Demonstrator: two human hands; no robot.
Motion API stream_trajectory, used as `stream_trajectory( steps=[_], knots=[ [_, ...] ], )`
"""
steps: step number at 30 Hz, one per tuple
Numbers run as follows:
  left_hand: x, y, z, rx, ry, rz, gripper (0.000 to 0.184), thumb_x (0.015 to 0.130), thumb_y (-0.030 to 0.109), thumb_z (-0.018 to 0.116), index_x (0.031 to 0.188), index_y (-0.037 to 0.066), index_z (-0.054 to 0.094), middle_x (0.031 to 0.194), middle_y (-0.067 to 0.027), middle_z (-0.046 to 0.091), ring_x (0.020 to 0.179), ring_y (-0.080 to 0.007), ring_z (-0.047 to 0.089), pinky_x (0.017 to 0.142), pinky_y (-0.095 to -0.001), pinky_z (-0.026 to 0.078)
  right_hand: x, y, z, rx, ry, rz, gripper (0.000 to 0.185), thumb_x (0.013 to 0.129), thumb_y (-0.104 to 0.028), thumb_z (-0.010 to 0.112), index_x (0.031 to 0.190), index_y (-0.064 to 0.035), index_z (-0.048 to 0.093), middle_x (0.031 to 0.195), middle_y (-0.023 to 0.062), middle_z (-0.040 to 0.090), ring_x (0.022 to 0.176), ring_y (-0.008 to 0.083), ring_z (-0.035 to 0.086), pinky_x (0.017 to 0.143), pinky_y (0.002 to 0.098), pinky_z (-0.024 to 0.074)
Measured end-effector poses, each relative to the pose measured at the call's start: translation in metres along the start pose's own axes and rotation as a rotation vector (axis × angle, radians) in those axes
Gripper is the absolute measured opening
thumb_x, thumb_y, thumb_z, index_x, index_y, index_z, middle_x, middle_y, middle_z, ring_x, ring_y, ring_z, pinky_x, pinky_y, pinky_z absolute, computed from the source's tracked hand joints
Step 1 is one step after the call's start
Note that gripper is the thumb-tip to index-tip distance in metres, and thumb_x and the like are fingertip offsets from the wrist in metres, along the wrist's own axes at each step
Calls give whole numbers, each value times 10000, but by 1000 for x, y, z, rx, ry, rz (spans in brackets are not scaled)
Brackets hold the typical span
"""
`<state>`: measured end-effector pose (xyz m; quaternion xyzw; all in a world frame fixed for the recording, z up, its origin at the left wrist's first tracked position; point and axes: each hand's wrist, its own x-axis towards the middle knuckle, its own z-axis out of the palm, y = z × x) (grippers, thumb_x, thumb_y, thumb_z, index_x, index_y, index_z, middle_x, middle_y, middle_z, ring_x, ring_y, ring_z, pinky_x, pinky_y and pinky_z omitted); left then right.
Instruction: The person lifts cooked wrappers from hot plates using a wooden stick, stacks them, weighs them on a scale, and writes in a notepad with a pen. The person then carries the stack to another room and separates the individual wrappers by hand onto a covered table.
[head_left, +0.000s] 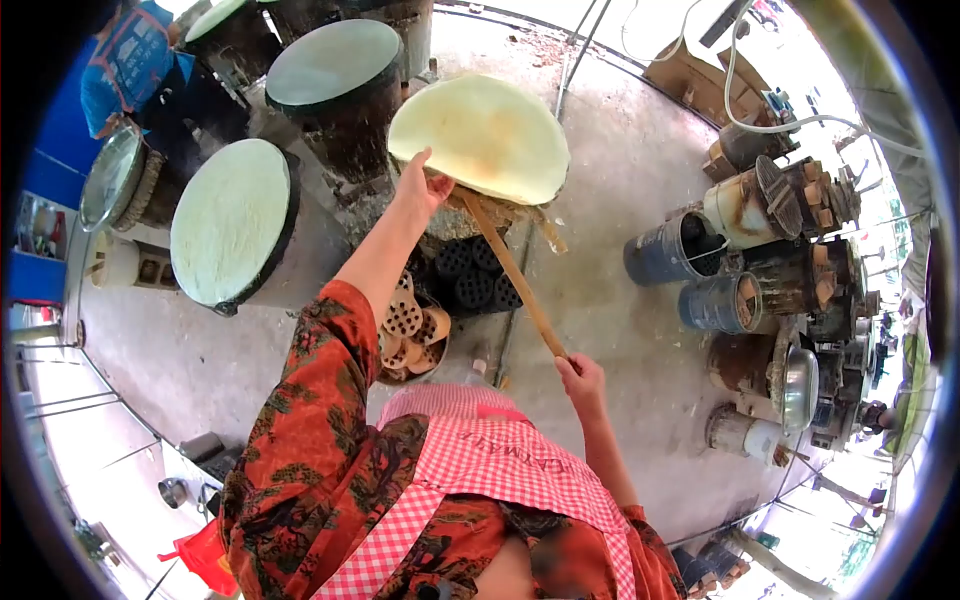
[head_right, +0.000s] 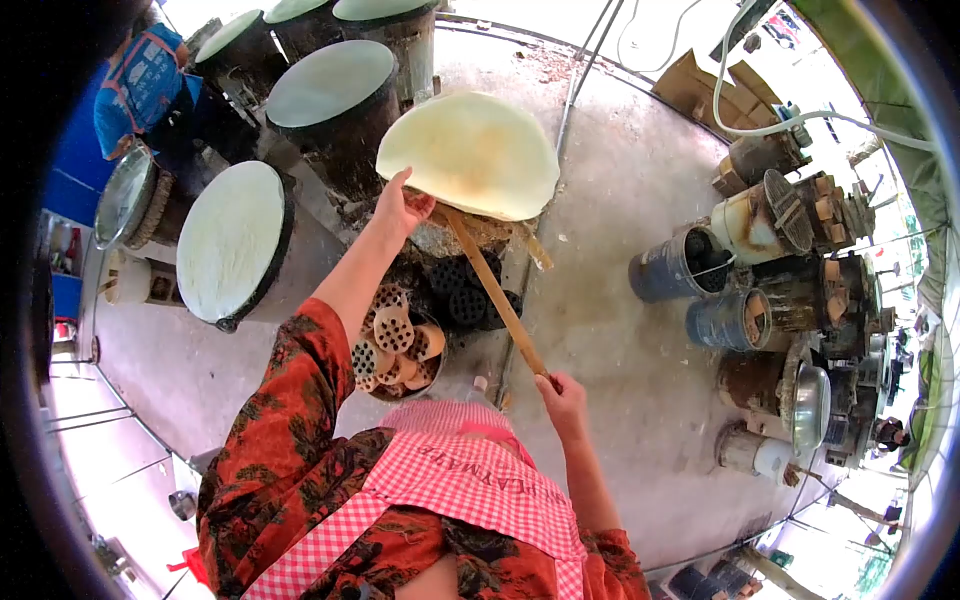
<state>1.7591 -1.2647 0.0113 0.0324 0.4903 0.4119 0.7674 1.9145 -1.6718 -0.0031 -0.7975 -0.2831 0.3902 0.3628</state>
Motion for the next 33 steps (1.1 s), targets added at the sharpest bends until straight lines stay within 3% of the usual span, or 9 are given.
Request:
stream_trajectory(
  steps=[5, 10, 13, 17, 20, 23, 25, 29, 33],
  knots=[
    [31, -5, -12, 106, -10, -81, 298, 882, 187, 605, 1091, 22, 474, 969, -133, 522, 827, -221, 536, 672, -332, 518, 13, 1, 1, 18, 21, -52, 291, 827, -245, 667, 756, 24, 581, 588, -16, 442, 574, 63, 389, 499, 265, 344],
    [19, 3, 23, 37, -28, 69, 178, 878, 37, 523, 1046, -12, 486, 1010, -142, 512, 810, -222, 555, 651, -332, 532, 64, 8, -4, -26, -27, -95, 287, 823, -233, 662, 722, 24, 586, 585, -26, 436, 572, 54, 385, 485, 262, 328],
    [-13, 16, 56, 64, -78, 124, 155, 871, 26, 524, 1016, -20, 495, 1003, -148, 514, 807, -215, 553, 645, -328, 525, 127, -33, -4, -24, -89, -122, 291, 818, -242, 662, 715, 20, 589, 583, -28, 435, 553, 60, 383, 469, 268, 320],
    [-34, 20, 62, 73, -162, 219, 116, 836, 15, 540, 946, -13, 519, 820, -117, 550, 630, -194, 528, 521, -316, 473, 195, -103, 4, 60, -80, -103, 254, 832, -230, 660, 671, -40, 608, 537, -46, 457, 463, 50, 393, 414, 241, 281],
    [-51, 17, 40, 145, -79, 225, 155, 827, 61, 569, 957, -9, 521, 827, -122, 572, 618, -205, 537, 481, -328, 454, 264, -73, 7, 162, -127, -260, 246, 840, -221, 654, 677, -42, 608, 543, -44, 449, 465, 47, 382, 419, 240, 268],
    [-37, 5, -7, 111, -21, 208, 280, 831, 75, 562, 1088, -10, 493, 1008, -147, 556, 864, -247, 565, 674, -376, 505, 243, -102, 7, 203, -129, -173, 250, 853, -206, 646, 665, -57, 576, 539, -48, 425, 457, 44, 370, 418, 229, 257],
    [-33, -1, -33, 91, -17, 162, 326, 829, 75, 563, 1133, -7, 478, 1077, -147, 536, 940, -257, 552, 770, -381, 497, 236, -102, 6, 214, -119, -172, 260, 865, -198, 634, 655, -66, 556, 532, -50, 415, 448, 39, 363, 407, 220, 241],
    [-70, -7, -58, 57, -109, 216, 328, 820, 69, 568, 1129, 0, 485, 1060, -125, 555, 906, -241, 570, 776, -356, 500, 211, -115, -3, 203, -60, -179, 210, 853, -149, 636, 687, -42, 565, 535, -45, 421, 446, 36, 356, 410, 211, 243],
    [-110, -6, -102, 2, -139, 258, 297, 813, 27, 546, 1105, -5, 504, 1062, -100, 579, 988, -211, 569, 844, -331, 478, 167, -133, -4, 180, -90, -245, 192, 860, -138, 633, 710, -32, 578, 540, -49, 427, 451, 26, 358, 407, 199, 231]
  ],
)
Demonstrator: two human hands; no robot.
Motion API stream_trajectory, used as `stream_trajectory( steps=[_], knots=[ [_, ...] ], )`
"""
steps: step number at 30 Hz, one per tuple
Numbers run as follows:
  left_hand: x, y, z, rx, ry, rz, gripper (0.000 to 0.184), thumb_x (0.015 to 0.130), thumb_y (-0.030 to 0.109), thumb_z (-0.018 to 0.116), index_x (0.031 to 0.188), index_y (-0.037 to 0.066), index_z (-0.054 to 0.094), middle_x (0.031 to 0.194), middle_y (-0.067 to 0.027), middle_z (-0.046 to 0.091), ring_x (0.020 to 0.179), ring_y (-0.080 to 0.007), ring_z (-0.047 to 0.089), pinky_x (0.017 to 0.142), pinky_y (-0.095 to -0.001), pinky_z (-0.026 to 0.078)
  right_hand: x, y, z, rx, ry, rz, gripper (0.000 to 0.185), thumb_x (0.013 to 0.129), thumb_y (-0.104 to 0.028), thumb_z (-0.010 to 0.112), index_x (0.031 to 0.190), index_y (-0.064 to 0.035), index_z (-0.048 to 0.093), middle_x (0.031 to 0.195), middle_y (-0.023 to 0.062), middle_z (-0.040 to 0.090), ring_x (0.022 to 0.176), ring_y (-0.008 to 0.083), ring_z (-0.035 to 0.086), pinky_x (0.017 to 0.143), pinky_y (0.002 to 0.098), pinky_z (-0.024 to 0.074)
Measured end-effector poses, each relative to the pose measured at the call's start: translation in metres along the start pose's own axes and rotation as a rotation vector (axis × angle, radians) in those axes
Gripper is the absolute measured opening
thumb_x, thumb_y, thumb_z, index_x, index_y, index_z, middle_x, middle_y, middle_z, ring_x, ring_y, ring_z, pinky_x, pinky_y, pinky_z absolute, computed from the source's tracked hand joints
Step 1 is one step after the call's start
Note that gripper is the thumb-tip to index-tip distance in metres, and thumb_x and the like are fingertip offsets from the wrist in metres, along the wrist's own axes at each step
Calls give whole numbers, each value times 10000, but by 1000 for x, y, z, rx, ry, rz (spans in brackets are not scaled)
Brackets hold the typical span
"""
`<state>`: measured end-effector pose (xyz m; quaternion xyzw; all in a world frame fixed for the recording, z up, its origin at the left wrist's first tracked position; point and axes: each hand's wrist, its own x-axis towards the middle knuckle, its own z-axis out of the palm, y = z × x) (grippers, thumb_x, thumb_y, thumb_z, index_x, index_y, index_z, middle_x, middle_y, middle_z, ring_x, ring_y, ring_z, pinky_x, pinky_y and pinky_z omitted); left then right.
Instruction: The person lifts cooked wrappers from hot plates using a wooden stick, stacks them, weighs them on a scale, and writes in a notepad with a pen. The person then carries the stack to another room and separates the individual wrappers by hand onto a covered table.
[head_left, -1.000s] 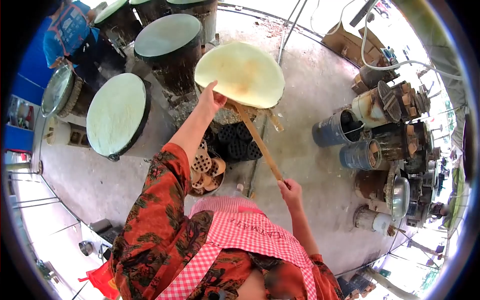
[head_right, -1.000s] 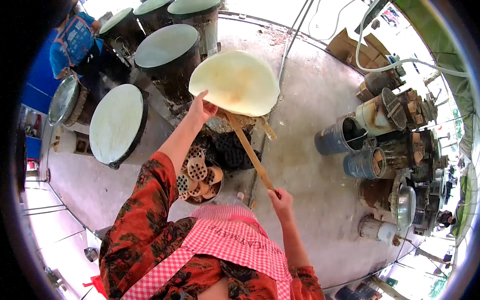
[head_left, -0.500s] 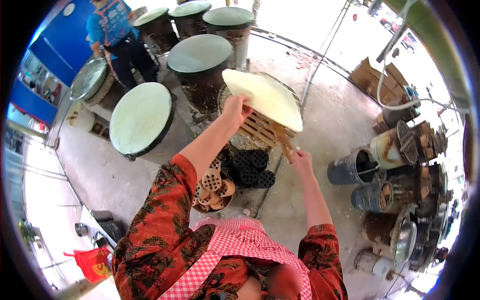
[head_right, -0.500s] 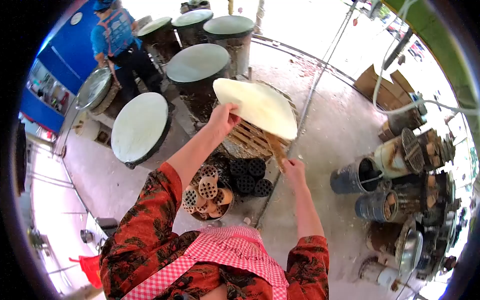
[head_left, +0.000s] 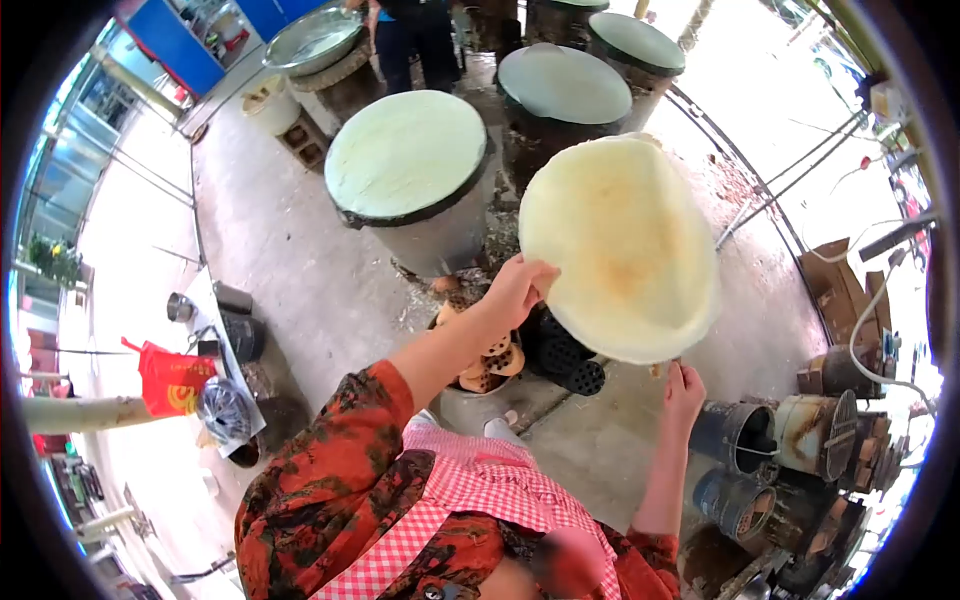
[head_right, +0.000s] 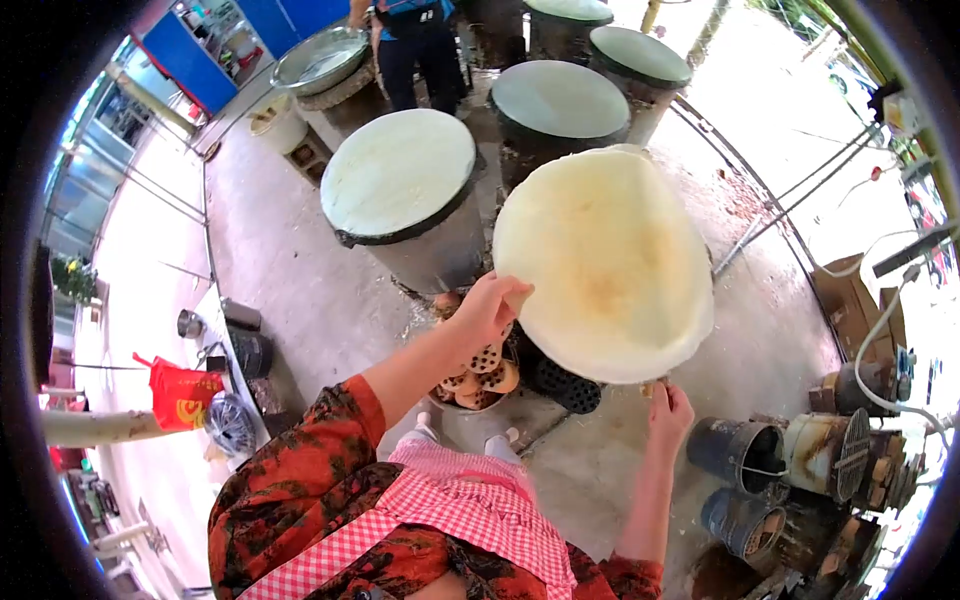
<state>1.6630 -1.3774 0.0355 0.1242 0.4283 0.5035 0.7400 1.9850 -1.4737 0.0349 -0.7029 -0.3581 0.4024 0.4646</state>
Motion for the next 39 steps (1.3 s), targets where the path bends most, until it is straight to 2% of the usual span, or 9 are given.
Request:
stream_trajectory(
  steps=[5, 8, 10, 16, 19, 22, 29, 33, 39],
  knots=[
    [-78, 17, -74, -261, -121, 67, 309, 833, 170, 533, 1091, 0, 552, 1030, -118, 612, 1018, -246, 568, 889, -387, 444, -67, -3, 37, -48, -80, -62, 123, 860, -103, 631, 775, -19, 601, 578, -68, 448, 478, 10, 359, 424, 198, 247],
    [-140, 50, -120, -343, -1, -159, 342, 818, 237, 578, 1081, 19, 555, 1047, -114, 611, 1043, -266, 557, 922, -431, 433, -122, -10, 75, -38, -170, -22, 100, 860, -101, 630, 832, -5, 626, 615, -62, 494, 524, 11, 395, 455, 192, 291],
    [-140, 27, -200, -413, -116, 14, 358, 814, 237, 590, 1101, 28, 549, 1071, -112, 603, 1047, -276, 561, 937, -446, 433, -164, -16, 110, -93, -194, -46, 108, 860, -102, 630, 871, 5, 639, 635, -52, 520, 559, 11, 420, 477, 184, 317],
    [-244, 91, -349, -401, -10, 115, 414, 814, 216, 591, 1174, 18, 540, 1150, -118, 602, 1091, -282, 556, 963, -449, 430, -282, -32, 237, -283, -324, -65, 165, 840, -105, 647, 923, 38, 643, 669, -42, 549, 626, 16, 452, 520, 182, 360],
    [-301, 129, -394, -408, 94, 171, 419, 821, 205, 582, 1178, -8, 529, 1156, -132, 599, 1093, -283, 557, 976, -440, 425, -324, -44, 310, -182, -469, -21, 171, 843, -109, 640, 906, 50, 633, 658, -48, 541, 611, 21, 444, 503, 196, 344],
    [-352, 147, -467, -434, 366, 211, 405, 836, 184, 564, 1184, -19, 519, 1168, -145, 585, 1095, -280, 558, 981, -417, 424, -346, -48, 384, -264, -636, -27, 149, 853, -107, 628, 872, 40, 625, 639, -61, 514, 581, 16, 409, 484, 202, 311],
    [-410, 175, -556, -738, 480, 470, 441, 855, 183, 547, 1240, -20, 474, 1210, -141, 564, 1126, -294, 533, 976, -438, 412, -360, -52, 544, -314, -985, -42, 174, 853, -155, 643, 826, 16, 621, 604, -51, 480, 539, 24, 383, 484, 215, 301],
    [-415, 211, -605, -746, 635, 580, 454, 884, 210, 532, 1281, 6, 452, 1257, -135, 541, 1160, -302, 512, 1000, -445, 397, -359, -56, 647, -346, -1135, -236, 219, 833, -180, 663, 837, 36, 626, 622, -34, 519, 578, 43, 431, 502, 241, 345],
    [-393, 320, -676, -709, 766, 660, 480, 978, 318, 403, 1358, 26, 366, 1364, -149, 447, 1247, -315, 433, 1041, -475, 354, -348, -80, 831, -317, -1303, -301, 267, 820, -243, 672, 852, 21, 644, 592, 28, 546, 567, 82, 469, 516, 272, 391]
  ],
)
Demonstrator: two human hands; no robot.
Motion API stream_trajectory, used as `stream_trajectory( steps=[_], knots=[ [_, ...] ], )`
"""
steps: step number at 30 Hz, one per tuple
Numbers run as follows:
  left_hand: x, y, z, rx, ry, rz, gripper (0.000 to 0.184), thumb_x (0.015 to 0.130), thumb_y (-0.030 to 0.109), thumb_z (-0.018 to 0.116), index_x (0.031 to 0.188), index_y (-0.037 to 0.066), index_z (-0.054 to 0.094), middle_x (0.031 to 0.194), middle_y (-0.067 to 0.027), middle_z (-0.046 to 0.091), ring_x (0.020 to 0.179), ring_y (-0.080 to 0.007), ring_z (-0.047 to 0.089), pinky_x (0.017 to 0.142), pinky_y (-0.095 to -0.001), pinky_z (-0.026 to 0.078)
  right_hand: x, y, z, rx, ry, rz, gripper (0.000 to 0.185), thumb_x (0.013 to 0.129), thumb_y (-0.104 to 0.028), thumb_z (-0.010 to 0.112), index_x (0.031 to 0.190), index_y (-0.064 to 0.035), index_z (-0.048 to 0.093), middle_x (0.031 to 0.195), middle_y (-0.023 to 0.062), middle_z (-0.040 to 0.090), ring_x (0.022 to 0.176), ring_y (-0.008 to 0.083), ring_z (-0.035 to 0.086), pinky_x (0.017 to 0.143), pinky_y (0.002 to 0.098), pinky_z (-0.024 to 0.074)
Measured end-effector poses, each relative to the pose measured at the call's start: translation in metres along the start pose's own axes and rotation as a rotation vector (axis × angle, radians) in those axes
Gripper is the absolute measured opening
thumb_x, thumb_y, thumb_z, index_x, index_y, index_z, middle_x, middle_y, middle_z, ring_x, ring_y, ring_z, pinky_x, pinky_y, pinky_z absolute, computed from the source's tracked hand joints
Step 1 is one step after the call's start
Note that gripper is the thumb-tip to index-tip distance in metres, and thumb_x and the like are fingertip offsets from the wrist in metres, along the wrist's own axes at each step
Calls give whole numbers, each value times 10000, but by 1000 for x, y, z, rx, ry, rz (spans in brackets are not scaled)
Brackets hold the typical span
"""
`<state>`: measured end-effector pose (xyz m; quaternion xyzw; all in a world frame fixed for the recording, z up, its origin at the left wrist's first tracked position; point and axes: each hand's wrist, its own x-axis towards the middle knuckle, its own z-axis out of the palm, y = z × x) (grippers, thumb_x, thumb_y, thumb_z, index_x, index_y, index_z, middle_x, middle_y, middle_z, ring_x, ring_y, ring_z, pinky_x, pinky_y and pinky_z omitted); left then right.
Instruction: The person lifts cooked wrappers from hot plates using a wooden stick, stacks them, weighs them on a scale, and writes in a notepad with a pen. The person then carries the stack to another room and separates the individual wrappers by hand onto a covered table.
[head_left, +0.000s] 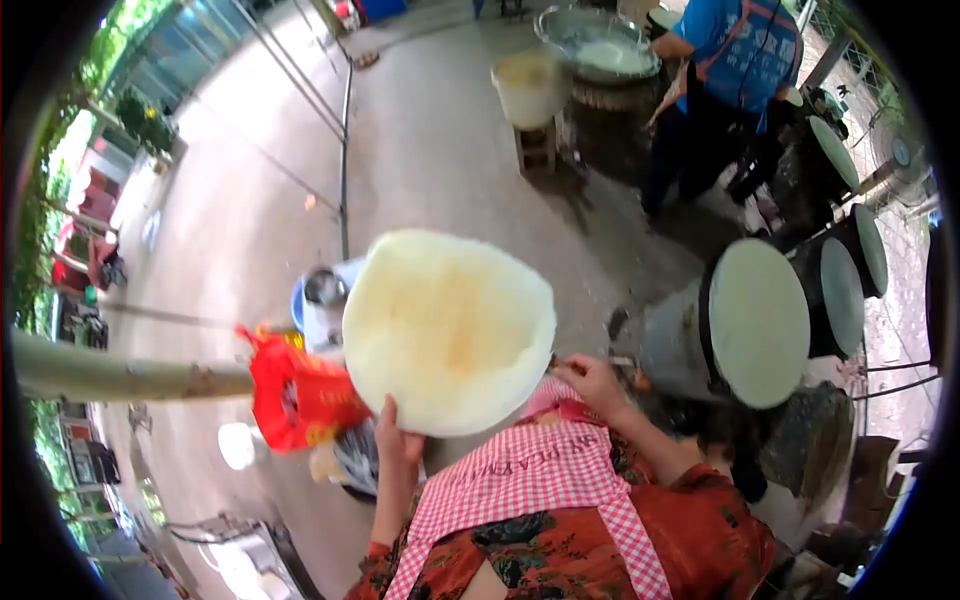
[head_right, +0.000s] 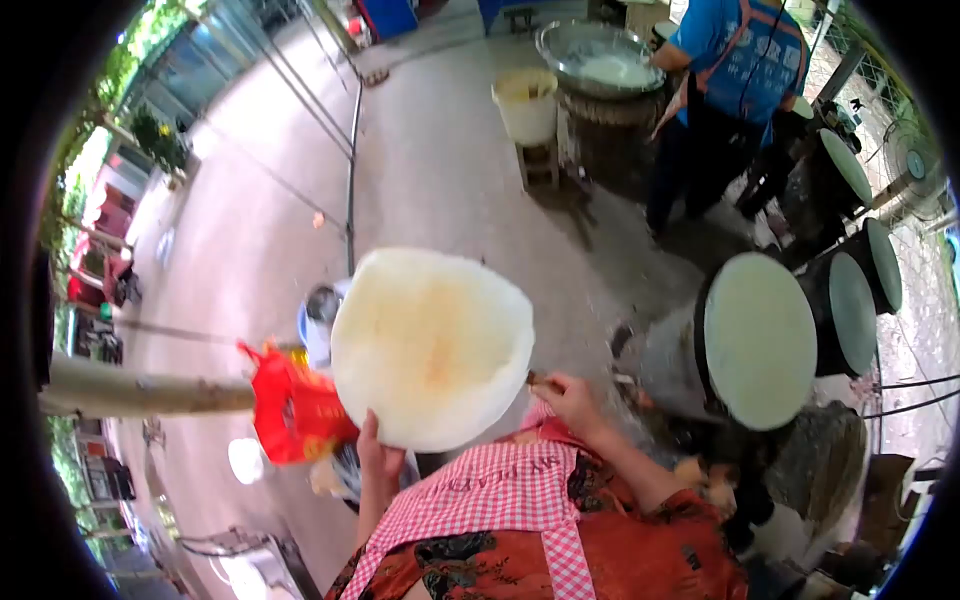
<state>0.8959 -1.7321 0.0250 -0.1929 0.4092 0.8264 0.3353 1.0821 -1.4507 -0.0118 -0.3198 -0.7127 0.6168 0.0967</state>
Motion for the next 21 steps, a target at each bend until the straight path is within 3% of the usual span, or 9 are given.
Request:
stream_trajectory(
  steps=[2, 6, 10, 13, 14, 15, 17, 19, 21],
  knots=[
    [27, 27, 21, 1, -38, 33, 487, 992, 342, 358, 1365, 29, 354, 1370, -153, 436, 1253, -316, 424, 1048, -479, 341, 59, -18, 10, 3, -23, -37, 315, 796, -304, 685, 878, -1, 658, 608, 93, 580, 558, 138, 523, 537, 311, 424],
    [86, 82, 54, -26, -137, 125, 483, 993, 352, 354, 1350, 28, 381, 1352, -139, 465, 1241, -314, 440, 1040, -480, 348, 172, -81, 23, -124, -121, -91, 317, 794, -333, 673, 894, -33, 673, 666, 103, 629, 571, 202, 570, 560, 341, 442],
    [134, 128, 89, -41, -103, 252, 496, 993, 356, 343, 1348, 11, 375, 1352, -146, 459, 1230, -315, 451, 1042, -472, 353, 286, -117, 57, -71, -234, -201, 318, 793, -342, 669, 872, -35, 674, 693, 105, 639, 602, 190, 578, 585, 333, 449],
    [193, 166, 103, 24, -53, 365, 504, 981, 359, 376, 1365, 32, 357, 1351, -144, 461, 1223, -314, 458, 1018, -483, 385, 384, -128, 92, -31, -376, -163, 311, 790, -345, 672, 878, -47, 680, 702, 102, 645, 610, 172, 576, 588, 330, 452],
    [219, 177, 102, -20, -38, 373, 515, 962, 384, 410, 1357, 55, 379, 1329, -119, 488, 1199, -302, 482, 999, -489, 397, 418, -128, 106, -14, -389, -188, 272, 806, -283, 686, 880, -21, 684, 677, 27, 624, 631, 84, 526, 583, 276, 439],
    [245, 189, 100, -66, -26, 380, 525, 943, 408, 445, 1349, 77, 400, 1306, -94, 515, 1175, -291, 505, 980, -494, 410, 446, -137, 115, -23, -407, -197, 272, 807, -285, 686, 875, -21, 684, 671, 21, 617, 630, 80, 520, 582, 273, 438],
    [296, 221, 117, -159, -100, 337, 590, 908, 410, 477, 1377, 74, 356, 1356, -128, 458, 1225, -329, 447, 1012, -516, 371, 508, -166, 128, -56, -439, -226, 274, 810, -289, 686, 866, -21, 683, 657, 9, 602, 629, 72, 507, 580, 267, 436],
    [363, 251, 118, -136, -108, 427, 657, 880, 441, 488, 1414, 100, 314, 1385, -134, 429, 1247, -350, 422, 1033, -546, 326, 572, -192, 142, -130, -474, -204, 267, 823, -288, 680, 866, -24, 682, 661, -7, 586, 651, 63, 496, 598, 256, 431],
    [431, 282, 117, -171, 3, 303, 676, 838, 520, 538, 1351, 93, 430, 1315, -101, 520, 1157, -232, 518, 939, -378, 442, 630, -214, 157, -125, -435, -251, 263, 834, -284, 672, 888, -27, 678, 691, -18, 593, 673, 57, 493, 615, 252, 430]
  ],
)
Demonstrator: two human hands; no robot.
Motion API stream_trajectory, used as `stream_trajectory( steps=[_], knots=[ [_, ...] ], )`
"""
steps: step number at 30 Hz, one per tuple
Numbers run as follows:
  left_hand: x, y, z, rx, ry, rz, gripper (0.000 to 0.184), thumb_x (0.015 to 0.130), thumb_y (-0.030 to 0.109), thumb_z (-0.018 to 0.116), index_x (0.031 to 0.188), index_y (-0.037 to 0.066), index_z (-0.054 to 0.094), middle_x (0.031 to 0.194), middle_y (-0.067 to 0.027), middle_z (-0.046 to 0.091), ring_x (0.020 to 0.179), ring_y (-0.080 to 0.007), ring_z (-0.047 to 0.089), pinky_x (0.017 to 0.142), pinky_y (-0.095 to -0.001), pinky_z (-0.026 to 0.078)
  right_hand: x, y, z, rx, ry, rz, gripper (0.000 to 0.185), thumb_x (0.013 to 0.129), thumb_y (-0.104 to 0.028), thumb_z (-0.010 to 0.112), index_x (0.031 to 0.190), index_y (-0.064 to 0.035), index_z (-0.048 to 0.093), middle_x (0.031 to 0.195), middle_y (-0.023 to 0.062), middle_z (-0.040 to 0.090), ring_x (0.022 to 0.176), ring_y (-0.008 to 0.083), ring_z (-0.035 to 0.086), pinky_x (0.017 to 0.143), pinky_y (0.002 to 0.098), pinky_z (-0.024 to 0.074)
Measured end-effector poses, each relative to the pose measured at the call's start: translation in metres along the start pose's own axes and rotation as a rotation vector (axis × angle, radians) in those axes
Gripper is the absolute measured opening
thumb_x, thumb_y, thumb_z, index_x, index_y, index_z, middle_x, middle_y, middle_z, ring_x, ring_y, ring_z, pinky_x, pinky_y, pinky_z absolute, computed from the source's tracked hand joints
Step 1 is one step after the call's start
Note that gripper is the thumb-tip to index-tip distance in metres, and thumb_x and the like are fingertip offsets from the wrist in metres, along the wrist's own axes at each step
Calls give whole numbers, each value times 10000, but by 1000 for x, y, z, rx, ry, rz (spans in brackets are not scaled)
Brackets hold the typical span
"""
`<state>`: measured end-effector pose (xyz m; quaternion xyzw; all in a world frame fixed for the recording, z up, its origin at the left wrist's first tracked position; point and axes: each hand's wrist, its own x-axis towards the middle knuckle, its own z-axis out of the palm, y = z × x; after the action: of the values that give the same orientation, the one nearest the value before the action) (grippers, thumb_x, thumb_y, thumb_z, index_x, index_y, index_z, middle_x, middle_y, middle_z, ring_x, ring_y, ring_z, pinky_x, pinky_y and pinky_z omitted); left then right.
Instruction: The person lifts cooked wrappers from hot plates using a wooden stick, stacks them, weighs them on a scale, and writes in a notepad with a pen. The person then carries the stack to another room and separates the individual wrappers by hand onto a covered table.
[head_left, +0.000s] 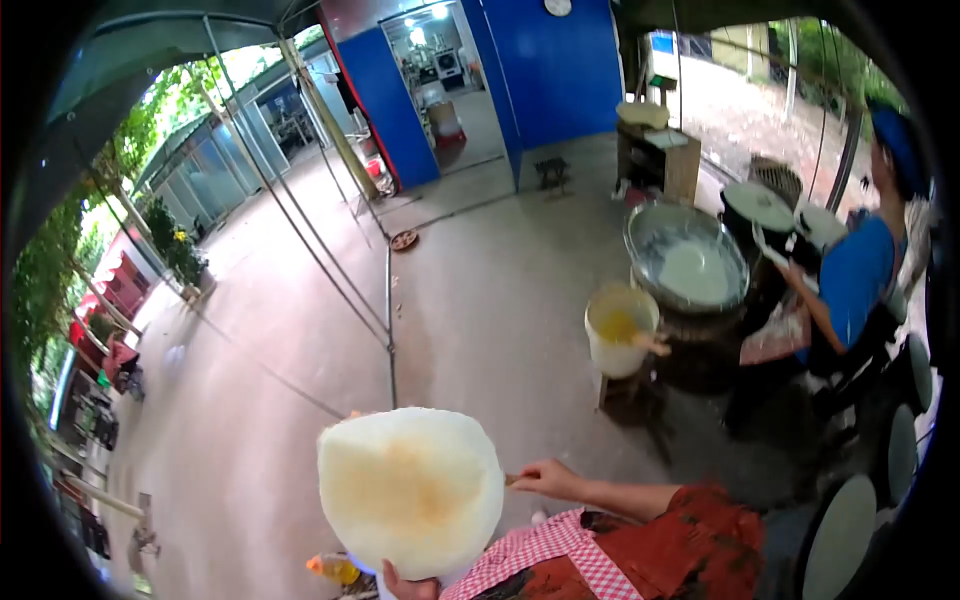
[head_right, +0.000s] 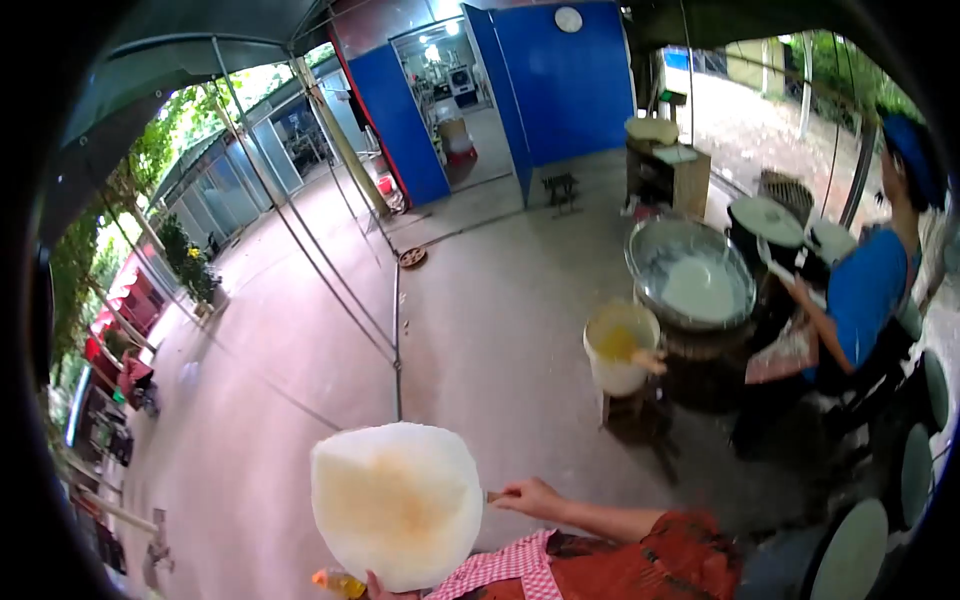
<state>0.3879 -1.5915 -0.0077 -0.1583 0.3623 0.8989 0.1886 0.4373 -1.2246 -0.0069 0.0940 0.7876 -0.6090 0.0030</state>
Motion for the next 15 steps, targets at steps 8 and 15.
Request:
stream_trajectory(
  steps=[8, 15],
  knots=[
    [228, 30, 161, -26, -299, -114, 551, 945, 388, 397, 1365, 30, 379, 1374, -140, 446, 1260, -316, 415, 1072, -480, 292, 171, -2, -91, 119, 186, 94, 265, 851, -271, 662, 921, -16, 660, 715, -28, 584, 670, 50, 471, 600, 245, 413],
    [418, 23, 298, 39, -224, -223, 541, 940, 341, 416, 1379, 33, 348, 1374, -135, 439, 1257, -321, 413, 1062, -482, 308, 340, -1, -194, 93, 347, 154, 295, 791, -269, 698, 904, 2, 668, 659, 67, 638, 611, 90, 548, 574, 285, 450]
  ],
)
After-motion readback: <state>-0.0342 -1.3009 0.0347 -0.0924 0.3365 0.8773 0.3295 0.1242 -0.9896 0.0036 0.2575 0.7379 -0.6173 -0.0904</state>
